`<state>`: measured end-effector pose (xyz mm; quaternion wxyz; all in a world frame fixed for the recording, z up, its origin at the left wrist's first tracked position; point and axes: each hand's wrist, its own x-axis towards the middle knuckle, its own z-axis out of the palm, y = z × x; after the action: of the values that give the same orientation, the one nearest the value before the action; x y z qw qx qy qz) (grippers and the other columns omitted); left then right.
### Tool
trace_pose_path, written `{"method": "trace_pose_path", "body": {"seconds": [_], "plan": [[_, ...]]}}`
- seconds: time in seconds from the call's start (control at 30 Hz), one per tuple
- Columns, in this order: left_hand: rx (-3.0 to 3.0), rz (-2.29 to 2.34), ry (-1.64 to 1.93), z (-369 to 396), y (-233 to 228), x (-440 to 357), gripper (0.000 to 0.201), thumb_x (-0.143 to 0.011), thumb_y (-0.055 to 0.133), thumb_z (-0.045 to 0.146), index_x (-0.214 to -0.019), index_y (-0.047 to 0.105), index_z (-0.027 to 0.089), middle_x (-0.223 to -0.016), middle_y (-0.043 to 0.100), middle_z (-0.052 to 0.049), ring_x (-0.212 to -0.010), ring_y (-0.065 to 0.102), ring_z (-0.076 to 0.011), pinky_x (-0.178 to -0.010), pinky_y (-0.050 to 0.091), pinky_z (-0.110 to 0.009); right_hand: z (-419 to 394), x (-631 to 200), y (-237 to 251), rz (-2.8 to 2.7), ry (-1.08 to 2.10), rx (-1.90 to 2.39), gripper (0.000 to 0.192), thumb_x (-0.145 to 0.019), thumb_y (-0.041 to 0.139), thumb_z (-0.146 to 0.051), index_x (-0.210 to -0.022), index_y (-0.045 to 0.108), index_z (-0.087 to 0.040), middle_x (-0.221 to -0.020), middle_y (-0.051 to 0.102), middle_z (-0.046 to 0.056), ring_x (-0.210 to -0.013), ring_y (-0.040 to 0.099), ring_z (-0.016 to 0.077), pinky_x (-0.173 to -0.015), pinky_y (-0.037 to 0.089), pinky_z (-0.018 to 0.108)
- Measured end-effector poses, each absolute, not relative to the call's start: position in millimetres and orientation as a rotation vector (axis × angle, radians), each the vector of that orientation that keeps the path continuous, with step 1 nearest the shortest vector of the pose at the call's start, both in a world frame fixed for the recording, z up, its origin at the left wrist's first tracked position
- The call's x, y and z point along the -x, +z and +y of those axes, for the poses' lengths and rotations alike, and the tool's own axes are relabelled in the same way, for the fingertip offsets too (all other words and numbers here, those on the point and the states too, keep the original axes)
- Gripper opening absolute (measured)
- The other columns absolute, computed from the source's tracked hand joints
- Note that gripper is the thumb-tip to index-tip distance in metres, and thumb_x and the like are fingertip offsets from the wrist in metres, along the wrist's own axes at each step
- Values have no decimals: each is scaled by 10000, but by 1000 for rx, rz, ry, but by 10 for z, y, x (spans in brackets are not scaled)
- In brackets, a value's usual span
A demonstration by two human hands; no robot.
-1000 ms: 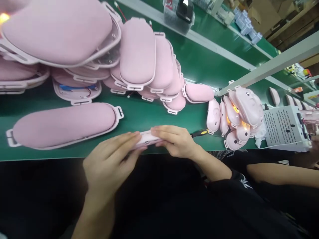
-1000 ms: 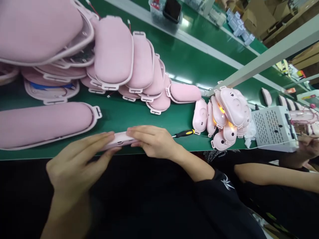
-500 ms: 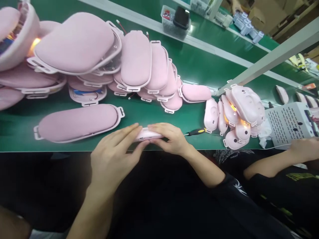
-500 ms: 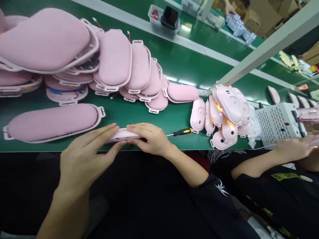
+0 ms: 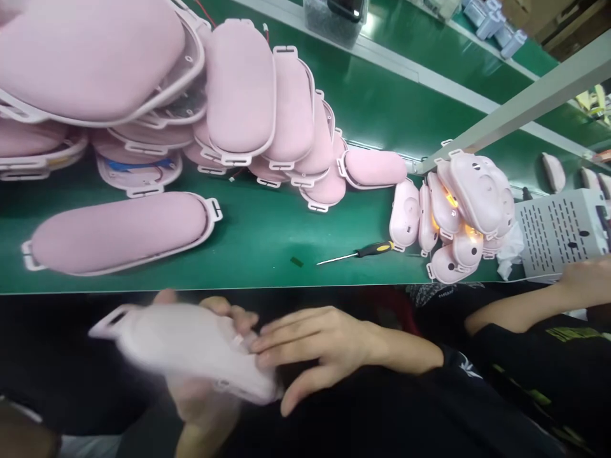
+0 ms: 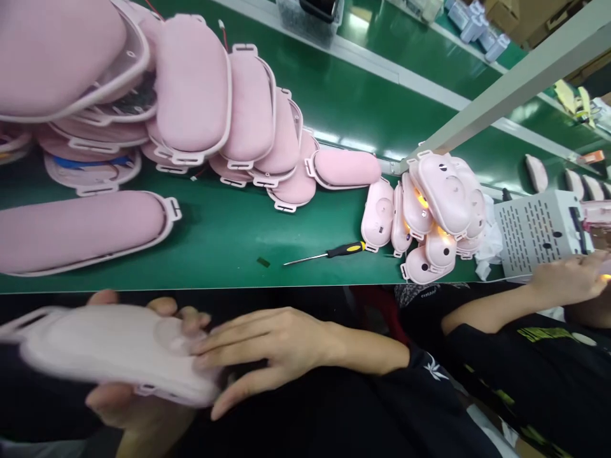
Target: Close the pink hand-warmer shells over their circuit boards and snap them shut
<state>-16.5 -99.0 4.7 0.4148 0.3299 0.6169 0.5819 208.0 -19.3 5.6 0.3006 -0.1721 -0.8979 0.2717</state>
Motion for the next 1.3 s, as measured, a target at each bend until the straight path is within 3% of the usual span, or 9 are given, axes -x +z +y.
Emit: {"method": "trace_pose_path", "body": {"seconds": [0.13, 0.23, 0.3, 0.37, 0.47, 0.6, 0.93, 1.17, 1.3], "plan": [[-412, 1500, 1517, -1177, -184, 133, 1030, -544, 1097, 792, -1457, 738, 480, -992, 691, 17, -664, 602, -163, -535, 596, -303, -22, -2726, -7, -2482, 260, 1345, 433, -1174, 681, -524, -1476, 787, -233, -1490, 833, 158, -1538, 696, 334, -1381, 491, 596], [-233, 1586, 1440, -1412, -416, 146, 1134, -463, 1148, 727, -1439, 718, 338, -1017, 725, 3, -721, 660, -165, -597, 616, -274, 22, -2968, -46, -2471, 19, 1385, 250, -1208, 616, -319, -1285, 827, -212, -1247, 887, 143, -1203, 818, 288, -1205, 587, 508], [-183, 1692, 1408, -1597, -557, 103, 1096, -515, 1137, 704, -1428, 694, 290, -1082, 738, -19, -817, 702, -178, -692, 638, -269, -117, -2919, -8, -2550, 180, 1045, 267, -1225, 593, -345, -1223, 808, -187, -1043, 872, 100, -926, 797, 219, -933, 623, 378], [-176, 1785, 1390, -1768, -660, 40, 1012, -575, 1118, 690, -1400, 696, 284, -1163, 752, -46, -950, 743, -217, -803, 660, -292, -329, -2794, 90, -2631, 493, 786, 328, -1249, 539, -380, -1258, 780, -158, -866, 804, 42, -721, 713, 170, -681, 541, 317], [-207, 1856, 1358, -1965, -737, -11, 938, -626, 1112, 647, -1416, 703, 352, -1299, 767, -53, -1147, 764, -288, -948, 677, -357, -573, -2655, 213, -2682, 833, 701, 370, -1274, 453, -317, -1304, 766, -121, -735, 720, -20, -562, 624, 126, -538, 444, 296], [-292, 1924, 1318, -2102, -783, 30, 940, -671, 1093, 620, -1486, 682, 396, -1408, 763, -54, -1276, 765, -330, -1065, 678, -413, -653, -2687, 169, -2706, 1034, 707, 417, -1282, 420, -315, -1310, 788, -121, -745, 743, -15, -532, 627, 108, -518, 438, 281], [-390, 2034, 1099, -2105, -752, 40, 1078, -618, 1105, 603, -1553, 655, 310, -1558, 725, -136, -1382, 747, -397, -1250, 625, -559, -687, -2686, 139, -3010, 1175, 762, 443, -1274, 447, -399, -1423, 800, -176, -776, 776, 18, -556, 651, 136, -532, 381, 301], [-372, 1699, 901, -2133, -1041, -30, 1315, -484, 1122, 627, -1624, 588, 243, -1582, 696, -181, -1485, 690, -466, -1335, 534, -619, -456, -2780, -210, -2672, 1922, 577, 476, -1269, 488, -456, -1398, 835, -156, -901, 874, 82, -693, 767, 168, -620, 491, 294], [-401, 1718, 823, -2134, -1107, -66, 1264, -536, 1102, 558, -1642, 572, 254, -1599, 676, -172, -1528, 653, -465, -1390, 445, -654, -424, -2775, -104, -2744, 1957, 653, 447, -1264, 503, -422, -1436, 811, -148, -976, 895, 109, -739, 796, 187, -640, 509, 303]]}}
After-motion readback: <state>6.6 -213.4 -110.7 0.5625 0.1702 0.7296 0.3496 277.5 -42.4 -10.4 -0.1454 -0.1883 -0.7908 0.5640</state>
